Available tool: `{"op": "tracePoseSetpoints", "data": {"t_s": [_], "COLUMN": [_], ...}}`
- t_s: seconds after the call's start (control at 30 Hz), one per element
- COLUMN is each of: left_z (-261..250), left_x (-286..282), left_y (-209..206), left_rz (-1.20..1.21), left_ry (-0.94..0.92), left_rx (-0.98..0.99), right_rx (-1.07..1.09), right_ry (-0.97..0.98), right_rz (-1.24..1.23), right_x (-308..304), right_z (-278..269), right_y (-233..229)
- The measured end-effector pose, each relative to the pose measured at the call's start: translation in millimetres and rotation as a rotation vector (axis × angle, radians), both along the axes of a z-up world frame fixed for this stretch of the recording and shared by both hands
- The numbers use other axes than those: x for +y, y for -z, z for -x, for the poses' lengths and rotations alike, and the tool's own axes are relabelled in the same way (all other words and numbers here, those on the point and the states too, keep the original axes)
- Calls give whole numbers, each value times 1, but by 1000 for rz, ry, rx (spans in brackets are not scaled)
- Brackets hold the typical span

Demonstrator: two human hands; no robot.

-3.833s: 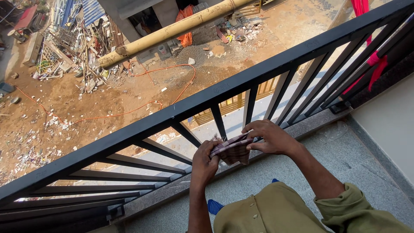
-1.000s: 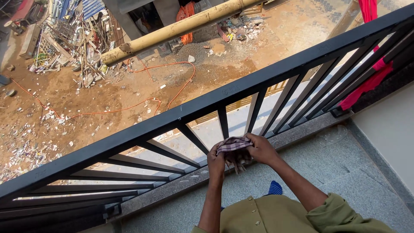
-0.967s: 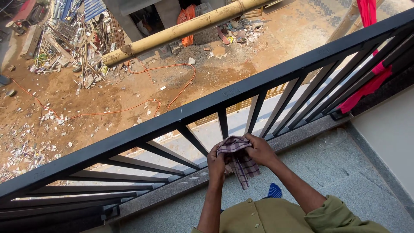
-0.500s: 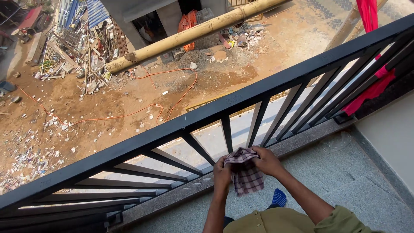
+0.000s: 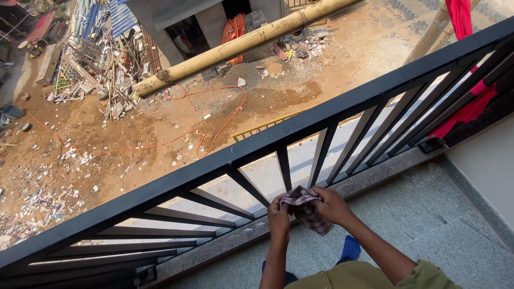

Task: Cleaning a balcony railing by wiping the bars with a cloth.

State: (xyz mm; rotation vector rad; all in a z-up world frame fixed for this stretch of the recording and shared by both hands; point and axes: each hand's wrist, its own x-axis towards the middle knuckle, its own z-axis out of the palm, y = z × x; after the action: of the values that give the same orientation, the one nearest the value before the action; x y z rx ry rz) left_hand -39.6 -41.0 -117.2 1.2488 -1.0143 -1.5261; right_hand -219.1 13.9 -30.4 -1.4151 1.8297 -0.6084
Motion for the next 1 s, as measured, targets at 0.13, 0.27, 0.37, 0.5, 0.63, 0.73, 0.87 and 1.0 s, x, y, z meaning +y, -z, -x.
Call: {"op": "tracePoseSetpoints", "data": {"t_s": [0.13, 0.27, 0.37, 0.5, 0.63, 0.73, 0.87, 1.0], "left_z": [9, 12, 12, 3, -3, 5, 5, 7], "left_x": [56, 59, 33, 13, 60, 64, 44, 16], "left_y": [-151, -196, -108, -27, -140, -198, -133, -56], "left_rz": [-29, 1008, 929, -28, 16, 671, 920, 23], "left_ry": [-44, -249, -172, -135, -168, -204, -190, -127], "left_rx": [-38, -157, -340, -116, -11, 68, -219, 51], "right_rx": [-164, -147, -66, -146, -235, -207, -100, -234], "right_ry": [47, -39, -21, 165, 203, 95, 1, 151], "right_rz": [262, 1039, 869, 64, 311, 881, 943, 125], "right_x": [10, 15, -4, 5, 18, 21, -2, 1], "right_z": [-12, -17, -5, -7, -21, -24, -13, -5], "right_y": [-92, -125, -59, 1, -65, -121, -73, -11]}}
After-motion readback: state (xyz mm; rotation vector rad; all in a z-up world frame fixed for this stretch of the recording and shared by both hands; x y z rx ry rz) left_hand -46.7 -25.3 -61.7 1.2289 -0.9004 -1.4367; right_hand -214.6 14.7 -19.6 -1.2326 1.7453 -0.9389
